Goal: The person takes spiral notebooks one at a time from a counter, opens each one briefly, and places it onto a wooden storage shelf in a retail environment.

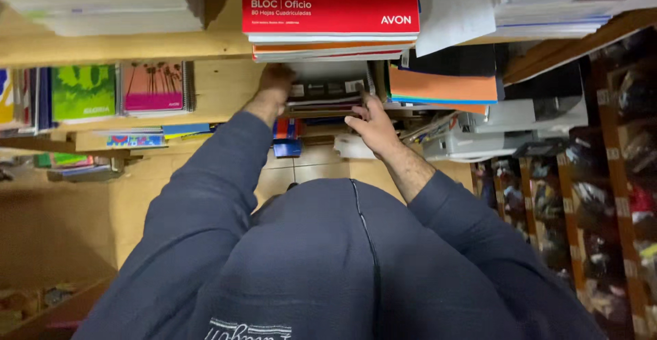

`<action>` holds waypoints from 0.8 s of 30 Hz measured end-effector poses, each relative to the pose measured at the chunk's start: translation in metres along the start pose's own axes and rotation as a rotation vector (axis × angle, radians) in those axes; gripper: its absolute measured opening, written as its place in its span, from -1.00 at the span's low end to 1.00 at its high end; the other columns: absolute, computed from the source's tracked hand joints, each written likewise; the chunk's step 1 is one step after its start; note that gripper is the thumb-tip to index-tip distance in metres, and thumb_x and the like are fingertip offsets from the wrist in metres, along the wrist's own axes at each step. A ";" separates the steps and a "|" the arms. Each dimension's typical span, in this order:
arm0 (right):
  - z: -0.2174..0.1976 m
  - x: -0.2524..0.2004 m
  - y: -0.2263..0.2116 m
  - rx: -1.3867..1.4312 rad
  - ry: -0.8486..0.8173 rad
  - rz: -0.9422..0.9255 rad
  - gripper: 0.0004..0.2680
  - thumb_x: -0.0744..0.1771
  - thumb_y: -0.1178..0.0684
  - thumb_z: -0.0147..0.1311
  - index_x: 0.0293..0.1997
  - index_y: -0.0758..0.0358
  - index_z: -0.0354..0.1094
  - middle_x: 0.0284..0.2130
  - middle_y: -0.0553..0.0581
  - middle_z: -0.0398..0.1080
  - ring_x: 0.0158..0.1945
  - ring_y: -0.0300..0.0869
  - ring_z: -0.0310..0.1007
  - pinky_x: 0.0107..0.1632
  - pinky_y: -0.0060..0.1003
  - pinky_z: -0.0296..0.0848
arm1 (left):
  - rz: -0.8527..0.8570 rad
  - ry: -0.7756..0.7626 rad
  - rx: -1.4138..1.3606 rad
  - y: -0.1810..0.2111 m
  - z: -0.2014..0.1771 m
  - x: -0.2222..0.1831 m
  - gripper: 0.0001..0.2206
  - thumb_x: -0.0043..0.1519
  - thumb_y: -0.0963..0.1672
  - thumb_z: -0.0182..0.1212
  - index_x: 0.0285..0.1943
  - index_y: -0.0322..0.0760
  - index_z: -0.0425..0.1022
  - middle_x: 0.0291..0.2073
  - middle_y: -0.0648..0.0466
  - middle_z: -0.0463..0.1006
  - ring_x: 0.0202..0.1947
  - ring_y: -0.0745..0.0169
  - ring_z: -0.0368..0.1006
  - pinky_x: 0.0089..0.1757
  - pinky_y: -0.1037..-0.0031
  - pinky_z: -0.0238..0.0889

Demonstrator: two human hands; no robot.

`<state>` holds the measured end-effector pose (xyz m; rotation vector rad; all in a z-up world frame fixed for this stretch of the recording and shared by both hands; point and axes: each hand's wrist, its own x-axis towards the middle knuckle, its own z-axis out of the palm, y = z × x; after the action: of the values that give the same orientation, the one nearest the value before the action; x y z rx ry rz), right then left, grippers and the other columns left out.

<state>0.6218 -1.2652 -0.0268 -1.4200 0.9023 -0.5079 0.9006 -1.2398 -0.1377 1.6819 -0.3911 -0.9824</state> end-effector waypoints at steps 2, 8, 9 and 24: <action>0.002 0.009 0.007 -0.015 -0.006 0.022 -0.34 0.30 0.17 0.22 0.50 0.53 -0.23 0.42 0.63 -0.32 0.39 0.43 0.06 0.35 0.17 0.27 | 0.039 -0.023 0.132 0.000 -0.003 0.006 -0.61 0.23 -0.10 0.24 0.23 -0.29 0.42 -0.12 -0.14 0.59 -0.25 0.02 0.58 -0.22 0.21 0.48; -0.003 0.019 0.032 -0.251 0.022 0.287 -0.27 0.27 -0.14 0.33 0.52 0.33 -0.13 0.25 0.45 0.24 0.23 0.09 0.39 0.16 -0.15 0.54 | 0.288 -0.046 0.799 0.013 -0.015 -0.002 -0.57 0.23 0.06 0.20 0.20 -0.18 0.49 -0.02 -0.09 0.59 0.03 -0.11 0.52 0.01 0.08 0.44; -0.004 0.020 0.034 -0.281 0.020 0.330 -0.26 0.27 -0.19 0.34 0.51 0.31 -0.11 0.17 0.43 0.35 0.14 0.04 0.49 0.13 -0.17 0.56 | 0.359 -0.040 0.979 0.018 -0.019 -0.004 -0.54 0.23 0.11 0.19 0.19 -0.15 0.51 0.00 -0.08 0.60 0.11 -0.14 0.50 0.07 0.05 0.43; 0.002 0.024 0.026 -0.457 -0.070 0.261 -0.31 0.27 -0.14 0.26 0.48 0.44 -0.07 0.36 0.49 0.05 0.26 0.12 0.36 0.28 -0.06 0.40 | 0.937 -0.017 1.259 0.008 -0.041 -0.061 -0.75 0.22 -0.14 0.27 0.07 -0.09 0.65 0.11 -0.07 0.53 0.15 -0.07 0.47 0.02 0.20 0.44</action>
<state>0.6323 -1.2788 -0.0576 -1.6825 1.1756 -0.0516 0.8971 -1.1748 -0.1029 2.1131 -1.8732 0.0718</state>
